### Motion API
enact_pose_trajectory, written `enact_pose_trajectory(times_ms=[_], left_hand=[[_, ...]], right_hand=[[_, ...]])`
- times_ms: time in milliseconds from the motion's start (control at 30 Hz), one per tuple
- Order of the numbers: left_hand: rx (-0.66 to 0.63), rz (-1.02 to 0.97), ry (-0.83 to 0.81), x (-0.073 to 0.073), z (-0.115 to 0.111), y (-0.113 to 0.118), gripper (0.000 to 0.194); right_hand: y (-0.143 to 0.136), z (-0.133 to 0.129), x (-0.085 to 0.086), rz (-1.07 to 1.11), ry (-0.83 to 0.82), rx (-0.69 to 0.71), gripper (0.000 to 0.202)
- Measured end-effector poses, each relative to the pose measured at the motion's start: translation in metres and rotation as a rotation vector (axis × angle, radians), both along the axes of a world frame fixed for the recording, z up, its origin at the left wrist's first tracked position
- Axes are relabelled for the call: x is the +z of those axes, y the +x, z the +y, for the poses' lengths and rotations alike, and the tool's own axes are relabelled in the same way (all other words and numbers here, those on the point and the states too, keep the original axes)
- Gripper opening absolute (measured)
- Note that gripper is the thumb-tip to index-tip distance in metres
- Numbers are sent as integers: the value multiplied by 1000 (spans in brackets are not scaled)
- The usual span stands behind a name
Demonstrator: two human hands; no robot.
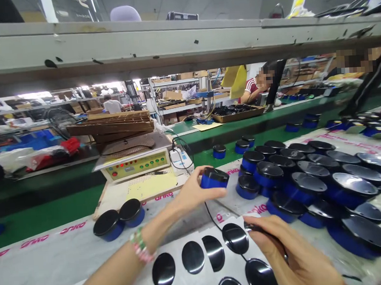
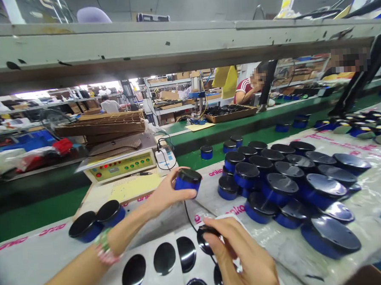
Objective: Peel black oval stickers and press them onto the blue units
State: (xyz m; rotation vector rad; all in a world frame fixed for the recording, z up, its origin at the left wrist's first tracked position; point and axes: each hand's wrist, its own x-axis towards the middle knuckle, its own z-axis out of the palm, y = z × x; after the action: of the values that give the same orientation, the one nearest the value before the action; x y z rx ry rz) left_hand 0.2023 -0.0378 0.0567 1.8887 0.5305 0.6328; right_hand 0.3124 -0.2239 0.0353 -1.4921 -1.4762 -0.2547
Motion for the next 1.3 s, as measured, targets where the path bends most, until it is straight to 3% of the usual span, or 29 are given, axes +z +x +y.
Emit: enact_pose_trajectory(times_ms=[100, 200, 300, 467, 600, 700, 767, 833, 933, 1033, 1133, 1300], left_hand=[[8, -83, -167, 20, -35, -59, 63], [35, -147, -361, 30, -62, -99, 67], [45, -148, -437, 33, -76, -121, 73], [110, -104, -323, 31, -85, -141, 75], [203, 20, -111, 22, -89, -152, 69], [218, 115, 115, 17, -89, -154, 67], [208, 125, 405, 15, -90, -152, 67], [228, 122, 797, 15, -92, -148, 63], [297, 66, 1238, 18, -100, -140, 41], [318, -33, 1405, 21, -109, -136, 29], [268, 9, 1536, 26, -112, -134, 26], [284, 36, 1507, 29, -108, -135, 27]], right_hand=[[-14, 13, 11, -79, 74, 59, 16], [-40, 21, 22, -123, 93, 183, 18], [-60, 23, 34, -66, 21, 327, 31], [-70, 21, 44, -97, -85, 435, 33], [-71, 15, 40, -232, -82, 350, 28], [-72, 15, 32, -189, -151, 374, 25], [-72, 18, 23, -116, -267, 436, 24], [-72, 23, 12, -43, -346, 478, 20], [-71, 27, -4, 66, -302, 488, 17], [-72, 25, -14, 112, -251, 482, 16], [-74, 22, -18, 98, -192, 522, 23], [-78, 22, -22, 53, -170, 484, 25]])
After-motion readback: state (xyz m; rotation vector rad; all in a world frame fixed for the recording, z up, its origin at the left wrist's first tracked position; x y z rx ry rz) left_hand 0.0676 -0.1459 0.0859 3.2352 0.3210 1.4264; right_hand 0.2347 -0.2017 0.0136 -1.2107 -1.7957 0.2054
